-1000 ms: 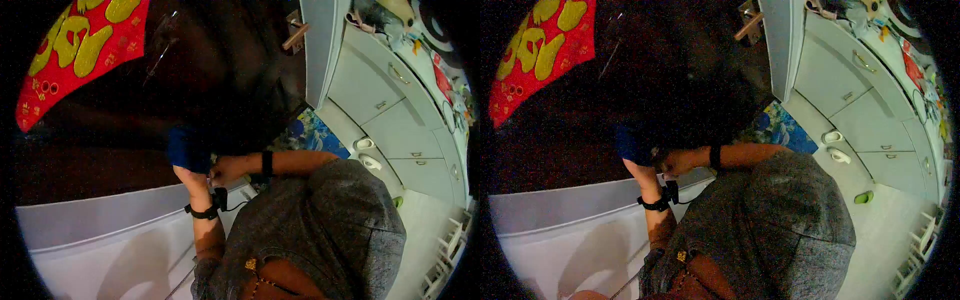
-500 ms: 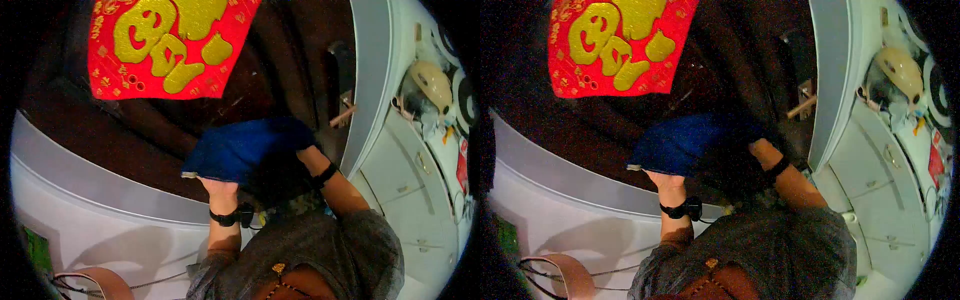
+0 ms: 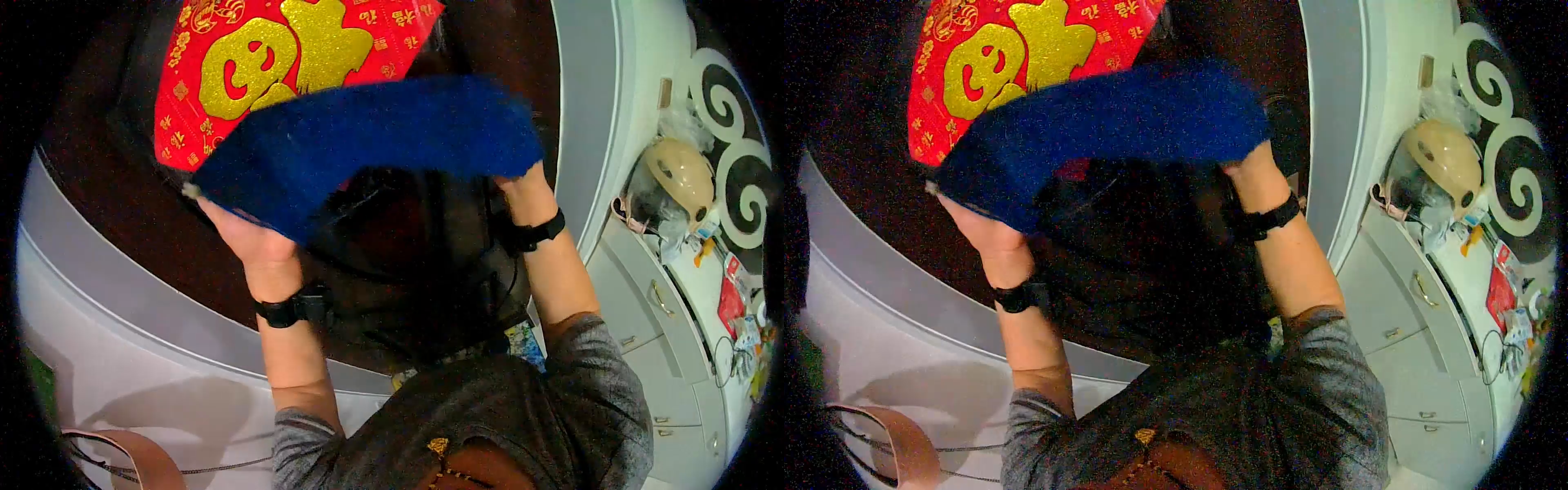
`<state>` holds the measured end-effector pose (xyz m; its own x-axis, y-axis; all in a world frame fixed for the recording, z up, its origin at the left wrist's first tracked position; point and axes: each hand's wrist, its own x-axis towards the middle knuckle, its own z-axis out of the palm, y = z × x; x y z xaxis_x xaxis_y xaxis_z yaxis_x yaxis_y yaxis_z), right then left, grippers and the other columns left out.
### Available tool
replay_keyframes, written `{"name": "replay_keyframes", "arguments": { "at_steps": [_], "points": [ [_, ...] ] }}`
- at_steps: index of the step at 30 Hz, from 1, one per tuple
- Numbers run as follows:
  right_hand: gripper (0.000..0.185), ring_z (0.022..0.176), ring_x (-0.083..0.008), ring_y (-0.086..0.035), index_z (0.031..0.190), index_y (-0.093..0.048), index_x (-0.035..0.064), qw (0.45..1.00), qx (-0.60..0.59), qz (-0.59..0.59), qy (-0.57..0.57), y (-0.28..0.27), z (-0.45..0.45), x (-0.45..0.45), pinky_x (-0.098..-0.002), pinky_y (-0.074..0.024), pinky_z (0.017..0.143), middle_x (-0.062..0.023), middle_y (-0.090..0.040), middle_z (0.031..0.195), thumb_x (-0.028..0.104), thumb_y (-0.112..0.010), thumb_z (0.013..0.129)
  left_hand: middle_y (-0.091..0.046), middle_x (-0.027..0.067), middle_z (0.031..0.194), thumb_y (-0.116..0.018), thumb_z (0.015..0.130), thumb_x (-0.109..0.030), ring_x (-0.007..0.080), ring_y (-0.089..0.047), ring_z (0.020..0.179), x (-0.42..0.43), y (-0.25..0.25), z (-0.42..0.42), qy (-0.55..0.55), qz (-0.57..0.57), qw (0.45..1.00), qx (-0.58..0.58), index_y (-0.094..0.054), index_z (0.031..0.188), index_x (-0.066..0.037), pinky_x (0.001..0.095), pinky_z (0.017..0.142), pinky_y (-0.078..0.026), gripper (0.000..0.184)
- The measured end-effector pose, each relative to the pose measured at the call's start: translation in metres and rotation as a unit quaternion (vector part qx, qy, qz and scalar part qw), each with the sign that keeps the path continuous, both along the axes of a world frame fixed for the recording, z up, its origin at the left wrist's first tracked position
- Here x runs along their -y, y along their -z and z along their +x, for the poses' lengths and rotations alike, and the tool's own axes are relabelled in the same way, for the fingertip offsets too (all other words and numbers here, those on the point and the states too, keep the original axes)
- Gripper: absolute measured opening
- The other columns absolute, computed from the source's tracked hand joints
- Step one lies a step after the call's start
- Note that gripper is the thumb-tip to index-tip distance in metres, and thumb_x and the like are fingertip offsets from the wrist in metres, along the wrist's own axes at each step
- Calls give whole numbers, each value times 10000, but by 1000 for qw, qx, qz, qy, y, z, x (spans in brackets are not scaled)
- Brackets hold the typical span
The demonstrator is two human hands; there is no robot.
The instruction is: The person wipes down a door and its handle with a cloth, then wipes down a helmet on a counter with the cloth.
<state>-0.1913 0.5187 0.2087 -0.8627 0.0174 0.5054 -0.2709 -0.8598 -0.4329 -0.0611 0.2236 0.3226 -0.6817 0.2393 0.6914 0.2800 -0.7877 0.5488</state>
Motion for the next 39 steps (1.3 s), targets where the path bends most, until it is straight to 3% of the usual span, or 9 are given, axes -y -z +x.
{"name": "replay_keyframes", "arguments": {
  "at_steps": [1, 6, 12, 17, 24, 30, 34, 36, 39],
  "points": [
    [300, 1049, -303, -634, 1195, -637, 59, 993, 94, -44, 48, -12, 3, -4, -407, -513, 928, -159, -658, 1166, 222, -510, 977, -537, 136, 1368, -382, 1017, -445, 314, -522, 1234, -15, -4, 2, -252, -19, 968, 0, -494, 1348, -58, 483, 1061, -412, 521],
    [333, 1064, -326, -624, 1193, -639, 64, 937, 115, 234, 232, 22, 20, -14, -416, -509, 920, -177, -642, 1190, 266, -542, 948, -606, 143, 1287, -465, 990, -464, 323, -582, 1168, -29, 40, 16, -251, 42, 949, 187, -536, 1324, -63, 483, 992, -490, 526],
    [379, 1082, -354, -612, 1191, -641, 69, 556, 22, 750, 359, 20, 74, -40, -427, -505, 912, -198, -623, 1219, 319, -580, 913, -572, 158, 1360, -546, 937, -471, 353, -539, 1240, -16, 97, 8, 37, 92, 976, 195, -550, 1344, -53, 515, 1046, -438, 584],
    [377, 1125, -349, -590, 1173, -648, 54, 516, 8, 628, 583, 51, 51, -109, -410, -487, 924, -192, -620, 1236, 301, -622, 889, -474, 220, 1447, -511, 952, -416, 380, -442, 1342, -30, 80, -9, 122, 73, 983, 119, -423, 1430, 40, 510, 1152, -302, 666],
    [349, 1088, -319, -610, 1148, -647, 29, 411, -33, 646, 642, 41, -48, -167, -402, -482, 930, -145, -656, 1173, 288, -605, 917, -568, 208, 1342, -541, 962, -227, 371, -550, 1229, -138, 63, -62, -6, 3, 970, 244, -525, 1321, 41, 519, 1075, -424, 448],
    [321, 998, -335, -642, 1060, -698, 61, 613, -130, 472, 620, 53, -62, -97, -415, -499, 877, -140, -689, 1071, 318, -641, 876, -678, 71, 1115, -628, 930, -166, 188, -618, 1008, -219, 143, -113, -290, -301, 908, 38, -665, 1108, 22, 318, 916, -464, 261],
    [382, 1019, -383, -639, 1066, -693, 56, 734, 62, 450, 505, 51, -70, -81, -440, -502, 877, -192, -681, 1098, 365, -653, 845, -679, 72, 1092, -607, 951, -172, 189, -615, 991, -244, 154, -130, -334, -336, 879, -54, -659, 1118, 12, 325, 915, -462, 255],
    [434, 984, -406, -624, 1066, -689, 40, 742, 97, 423, 511, 52, -79, -80, -494, -484, 875, -207, -675, 1051, 406, -636, 838, -672, 75, 1114, -599, 956, -174, 196, -612, 1005, -251, 163, -136, -326, -347, 877, -64, -649, 1139, 11, 328, 927, -459, 264],
    [497, 1009, -451, -588, 1092, -645, 14, 631, 73, 485, 601, 51, -98, -81, -530, -475, 861, -252, -627, 1096, 435, -622, 829, -618, 58, 1220, -597, 947, -75, 192, -578, 1101, -254, 173, -150, -310, -272, 897, -158, -571, 1245, -3, 348, 991, -442, 308]
  ]
}}
